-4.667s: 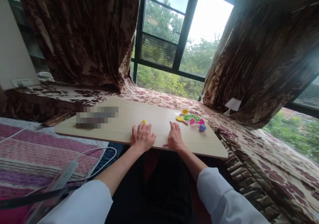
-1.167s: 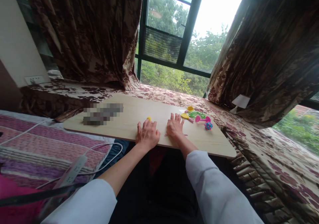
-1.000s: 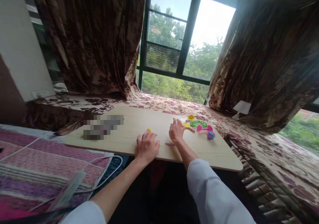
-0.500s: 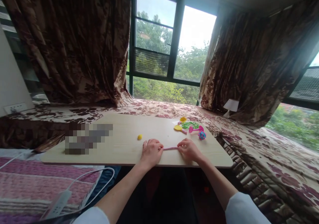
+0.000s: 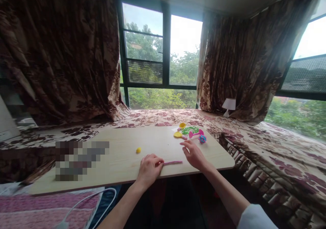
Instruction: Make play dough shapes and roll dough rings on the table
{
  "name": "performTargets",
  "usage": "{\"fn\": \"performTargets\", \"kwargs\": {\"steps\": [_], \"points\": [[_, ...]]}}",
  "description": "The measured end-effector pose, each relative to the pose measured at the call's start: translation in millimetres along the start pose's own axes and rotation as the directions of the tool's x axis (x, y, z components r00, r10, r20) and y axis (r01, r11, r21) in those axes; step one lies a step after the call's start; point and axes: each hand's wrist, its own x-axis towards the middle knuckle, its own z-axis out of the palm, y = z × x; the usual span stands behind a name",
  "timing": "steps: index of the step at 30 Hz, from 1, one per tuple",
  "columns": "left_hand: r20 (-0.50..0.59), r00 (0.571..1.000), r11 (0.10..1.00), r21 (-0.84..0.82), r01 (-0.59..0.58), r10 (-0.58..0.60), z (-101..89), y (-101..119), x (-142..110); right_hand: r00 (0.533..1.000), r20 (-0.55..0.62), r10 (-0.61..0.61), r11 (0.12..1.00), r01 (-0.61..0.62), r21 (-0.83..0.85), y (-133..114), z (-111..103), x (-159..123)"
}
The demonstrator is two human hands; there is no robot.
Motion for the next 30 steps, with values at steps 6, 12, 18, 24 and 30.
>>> {"fn": "performTargets", "kwargs": {"steps": [6,12,18,24,30], "points": [[-0.025,0.999,0.999,0.006,-0.04,0.04,0.6,-3,-1,0.965,-0.202,0.167,0.985,-0.173,-0.012,-30,58,51],[-0.044,0.997,0.997,0.061,-0.056,0.059,1.6,-3,-3,0.969,-0.134,0.209,0.953,-0.232,-0.195,-37,96,38],[-0.094,0.995,0.997,0.069,0.019,-0.013,2.2,-2,-5,0.966,0.101,0.239,0.935,-0.201,-0.291,-37,100,7],[-0.165,0.984,0.989,0.119,0.085,-0.065,5.7,3,-7,0.93,0.141,0.339,0.904,-0.28,-0.324,-35,102,18],[-0.227,0.971,0.982,0.153,0.114,-0.077,5.7,7,-8,0.938,0.112,0.328,0.908,-0.28,-0.312,-30,103,38]]}}
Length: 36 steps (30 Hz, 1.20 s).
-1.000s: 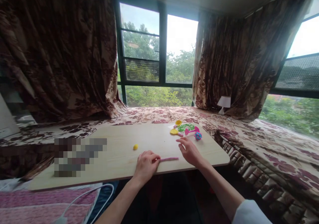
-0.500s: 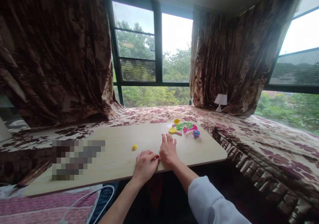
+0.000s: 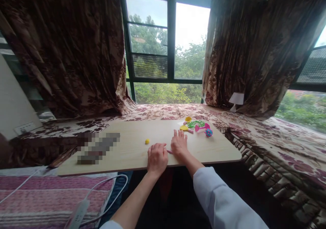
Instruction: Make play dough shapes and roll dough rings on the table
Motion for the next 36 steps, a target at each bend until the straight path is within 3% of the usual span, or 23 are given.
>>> {"fn": "performTargets", "kwargs": {"steps": [9,19,28,32,36], "points": [[-0.039,0.997,0.998,-0.034,0.058,-0.06,2.0,-1,2,0.999,0.008,-0.043,0.999,0.042,0.015,0,-3,-37],[-0.034,0.997,0.996,-0.047,0.072,-0.074,4.6,-3,4,1.0,-0.012,-0.009,1.0,0.008,-0.011,-4,2,4],[-0.04,0.993,0.991,-0.079,0.107,-0.11,5.6,-5,6,0.994,0.032,-0.108,0.994,0.108,-0.014,1,-2,-38],[-0.015,0.997,0.994,-0.077,0.072,-0.074,2.6,-1,5,0.997,0.014,-0.07,0.997,0.07,-0.021,-1,-3,-26],[0.033,0.997,0.996,-0.043,-0.075,0.077,-5.3,4,-2,0.998,-0.056,-0.042,0.999,0.042,-0.002,-6,-6,-1]]}}
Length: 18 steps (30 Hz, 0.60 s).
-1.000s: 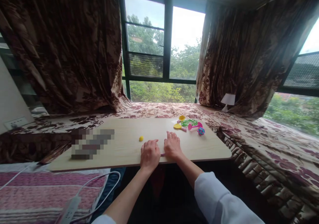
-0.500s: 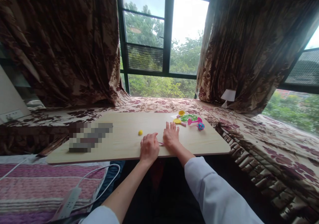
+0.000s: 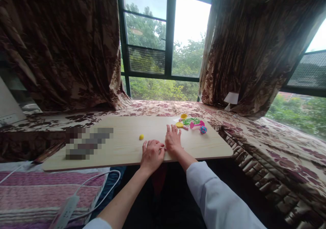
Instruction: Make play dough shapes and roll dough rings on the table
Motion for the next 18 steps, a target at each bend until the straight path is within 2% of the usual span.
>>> {"fn": "performTargets", "kwargs": {"steps": [2,4,6,9,11,14,18], "points": [[0.025,0.998,0.998,0.032,-0.056,0.056,-2.5,0,-3,0.999,-0.037,0.036,0.999,-0.036,0.017,3,-5,10],[0.04,0.997,0.997,0.045,-0.065,0.063,-3.9,-2,-4,0.995,-0.077,0.071,0.997,-0.069,0.035,14,-15,16],[0.05,0.998,0.998,0.04,-0.047,0.045,-4.5,-4,2,0.99,-0.113,0.079,0.996,-0.075,0.043,32,-28,16],[0.078,0.997,1.0,0.029,0.003,-0.006,0.5,0,23,0.989,-0.14,0.043,0.999,-0.039,0.034,65,-47,4],[0.141,0.99,0.999,0.031,0.025,-0.029,11.8,8,42,0.985,-0.17,0.006,1.0,-0.002,0.019,85,-54,-10],[0.215,0.976,0.999,0.033,0.032,-0.038,39.5,23,63,0.975,-0.223,0.006,1.0,-0.005,0.008,107,-56,-28],[0.353,0.934,0.997,0.07,0.026,-0.05,73.7,34,62,0.972,-0.222,0.071,0.997,-0.062,0.046,121,-46,-37]]}}
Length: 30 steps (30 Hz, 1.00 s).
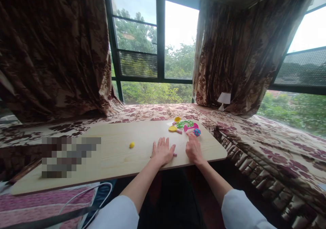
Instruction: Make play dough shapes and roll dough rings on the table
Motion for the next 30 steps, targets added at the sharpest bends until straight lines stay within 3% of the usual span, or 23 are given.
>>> {"fn": "performTargets", "kwargs": {"steps": [4,10,13,17,20,27,30], "points": [[0.088,0.996,0.998,0.062,-0.02,0.015,12.4,0,-18,0.998,0.015,0.066,0.997,-0.067,0.028,5,5,1],[0.126,0.992,0.978,0.203,-0.057,0.031,4.5,8,-42,0.995,0.022,0.1,0.994,-0.101,0.042,7,4,-1],[0.175,0.984,0.974,0.226,-0.006,-0.035,3.7,10,-26,0.995,0.02,0.098,0.995,-0.099,0.033,7,3,-2],[0.16,0.984,0.976,0.212,0.045,-0.08,6.8,4,6,0.996,0.025,0.089,0.996,-0.09,0.018,7,5,1],[0.142,0.986,0.978,0.202,0.054,-0.084,9.3,0,11,0.995,0.035,0.093,0.996,-0.094,0.01,8,7,2],[0.131,0.991,0.984,0.177,-0.011,-0.012,2.7,7,-37,0.994,0.015,0.104,0.995,-0.104,0.013,5,4,-2],[0.152,0.988,0.987,0.158,-0.015,-0.009,-1.6,10,-45,0.994,0.006,0.105,0.994,-0.105,0.008,4,4,-4]]}}
